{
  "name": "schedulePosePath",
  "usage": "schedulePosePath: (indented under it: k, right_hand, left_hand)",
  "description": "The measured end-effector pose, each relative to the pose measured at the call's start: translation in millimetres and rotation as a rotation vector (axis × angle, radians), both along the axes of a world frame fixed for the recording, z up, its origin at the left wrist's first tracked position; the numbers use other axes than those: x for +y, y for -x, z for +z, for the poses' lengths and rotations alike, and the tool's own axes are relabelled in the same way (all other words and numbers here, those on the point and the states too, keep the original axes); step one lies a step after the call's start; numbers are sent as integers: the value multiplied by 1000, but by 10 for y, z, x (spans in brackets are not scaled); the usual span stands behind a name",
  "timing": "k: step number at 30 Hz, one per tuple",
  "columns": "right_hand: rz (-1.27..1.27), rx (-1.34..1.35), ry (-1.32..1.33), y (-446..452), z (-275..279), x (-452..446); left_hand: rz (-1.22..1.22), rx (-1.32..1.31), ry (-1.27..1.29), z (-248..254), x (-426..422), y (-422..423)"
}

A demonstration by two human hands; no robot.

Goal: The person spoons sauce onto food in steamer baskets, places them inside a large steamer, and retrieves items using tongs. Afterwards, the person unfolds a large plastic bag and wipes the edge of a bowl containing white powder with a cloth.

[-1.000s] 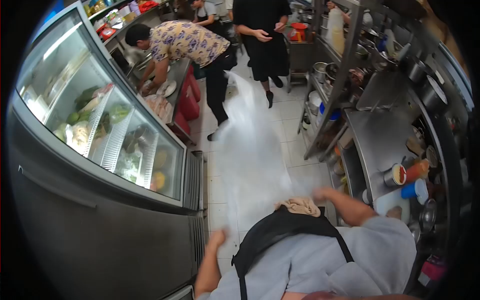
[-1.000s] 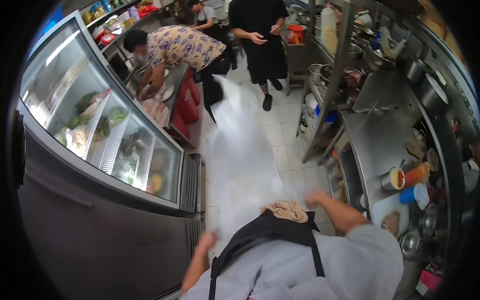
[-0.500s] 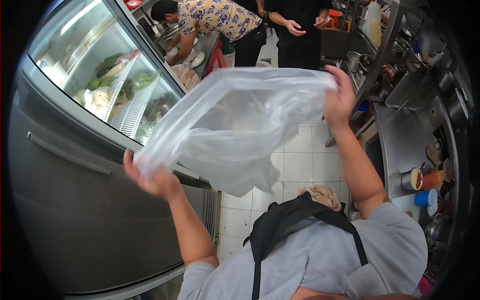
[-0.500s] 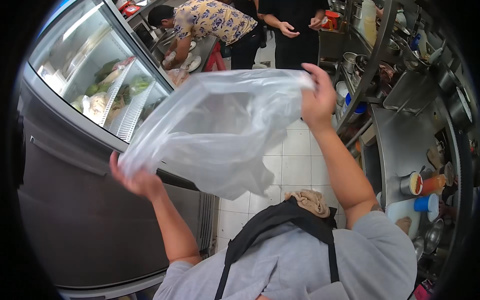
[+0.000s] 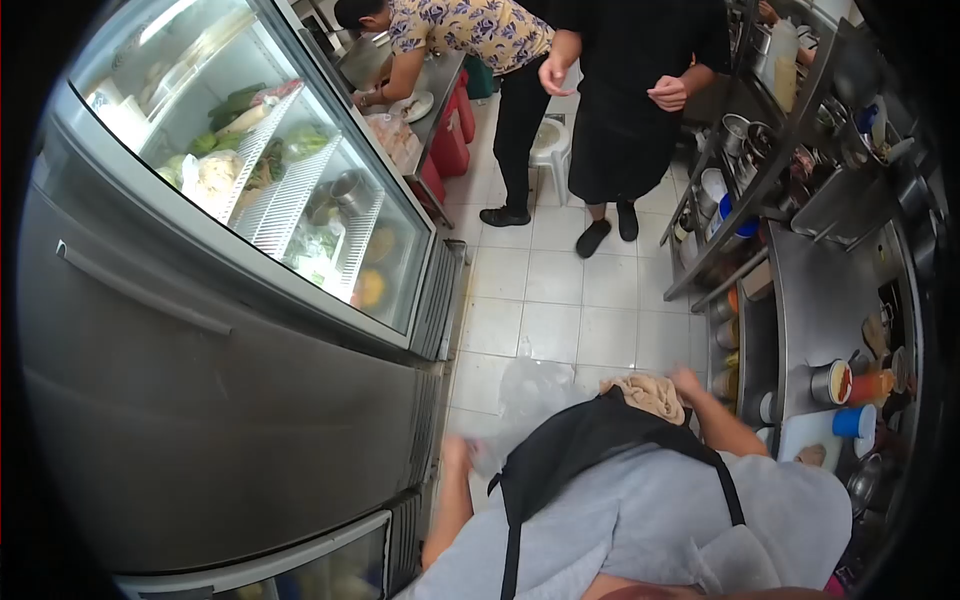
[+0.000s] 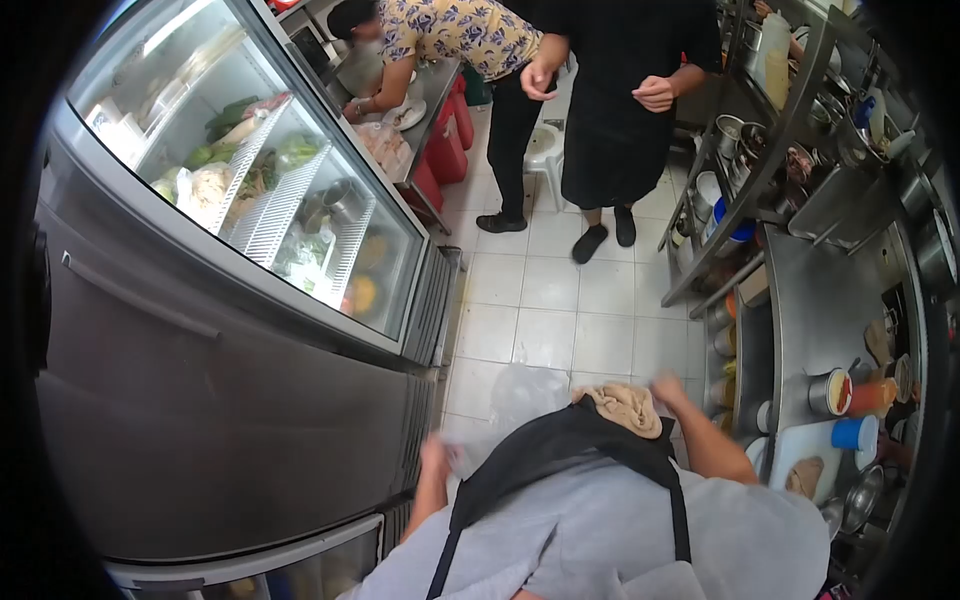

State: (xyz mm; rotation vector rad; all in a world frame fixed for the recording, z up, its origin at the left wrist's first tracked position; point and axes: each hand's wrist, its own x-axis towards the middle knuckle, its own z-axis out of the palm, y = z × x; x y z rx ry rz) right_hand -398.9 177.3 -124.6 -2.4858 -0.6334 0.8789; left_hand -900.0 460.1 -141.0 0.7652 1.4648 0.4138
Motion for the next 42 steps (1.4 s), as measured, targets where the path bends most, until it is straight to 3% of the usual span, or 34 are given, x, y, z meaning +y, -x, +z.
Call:
schedulePosePath:
  k: [1, 2, 3, 4, 5, 6, 7, 9, 10, 11, 12, 13, 14, 18, 20, 21, 22, 23, 24, 25, 26, 27, 28, 30, 32, 34, 37, 39, 41, 42]
  right_hand:
    - [160, -101, 34, -310, -272, 418]
    - [-72, -128, -209, -228, 297, 939]
    - [-190, 106, -455, -423, 517, 1366]
    - [-218, 29, -673, -269, 1269, 1521]
    - [-217, -55, -894, -105, 2048, 1681]
    - [-190, -145, -1090, 59, 2828, 1841]
    - [32, -421, -1159, 86, 2768, 1697]
    - [451, -997, -1264, 157, 2606, 1304]
    - [589, -609, -769, 162, 2038, 1037]
    - [593, -222, -79, -24, 1231, 372]
    - [795, 24, 732, -212, 429, -289]
    - [1078, 141, 449, -202, 468, -785]
    - [781, 187, 290, -135, -277, -1387]
    - [374, 215, 351, 83, 582, -1622]
    - [559, -237, 557, -328, -610, -1916]
    - [283, -137, 678, -303, 228, -1382]
    - [410, -115, 747, -327, 989, -802]
    - [430, -123, 439, -463, 1111, -527]
    - [418, -236, 42, -512, 1130, -290]
    - [519, -263, -270, -491, 1301, 24]
    - [662, -291, -412, -413, 1615, 325]
    - [621, -95, -479, -415, 1780, 516]
    - [572, 103, -542, -491, 1888, 624]
    - [368, -66, -208, -923, 2072, 719]
    - [17, -321, -693, -1346, 2133, 594]
    - [-147, -315, -834, -1671, 2464, 422]
    - [-255, -526, -723, -1920, 3041, 161]
    - [-115, -594, -501, -1725, 3490, 75]
    - [88, -837, -331, -1592, 3432, 24]
    - [140, -908, -274, -1679, 3318, 5]
  left_hand:
    - [173, -67, -156, 409, 353, -383]
    - [167, -43, -385, 841, 694, -683]
    - [144, -161, -586, 1677, 851, -1007]
    - [33, -91, -921, 2246, 968, -1090]
    - [128, -76, -1076, 3026, 813, -1295]
    - [169, -191, -1342, 3409, 585, -1337]
    - [180, -306, -1608, 3791, 357, -1379]
    - [-207, 243, -1669, 2880, 231, -1149]
    - [-395, 485, -1719, 2421, 167, -1033]
    - [-887, 756, -806, 1771, -87, -913]
    - [-1308, 836, -414, 830, -268, -559]
    - [-1471, 737, -297, 267, -552, -210]
    - [-1412, 575, -328, -208, -806, 109]
    - [-1333, 170, -717, -572, -820, 194]
    - [-1602, 573, -729, 105, -439, -772]
    - [-1482, 446, -521, 463, -316, -1353]
    - [-1338, 336, -326, 820, -195, -1931]
    - [-1333, 135, -608, 827, -138, -2354]
    - [-1505, 43, -1189, 406, -16, -2736]
    - [-1544, -39, -865, 1602, -152, -3303]
    - [-1633, -130, -941, 1953, -185, -3701]
    - [-1681, -220, -1091, 2110, -210, -4062]
    - [-1696, -260, -1069, 2684, -336, -4289]
    - [-1592, 0, -1305, 3047, -421, -4626]
    - [-1356, 219, -1487, 3533, -550, -4754]
    - [-1287, 327, -1535, 3529, -506, -4850]
    - [-1328, 354, -1386, 3345, -225, -5098]
    - [-1030, -25, -956, 3077, 47, -5279]
    - [-688, -419, -512, 3255, -7, -5237]
    - [-587, -559, -595, 3229, 21, -5257]
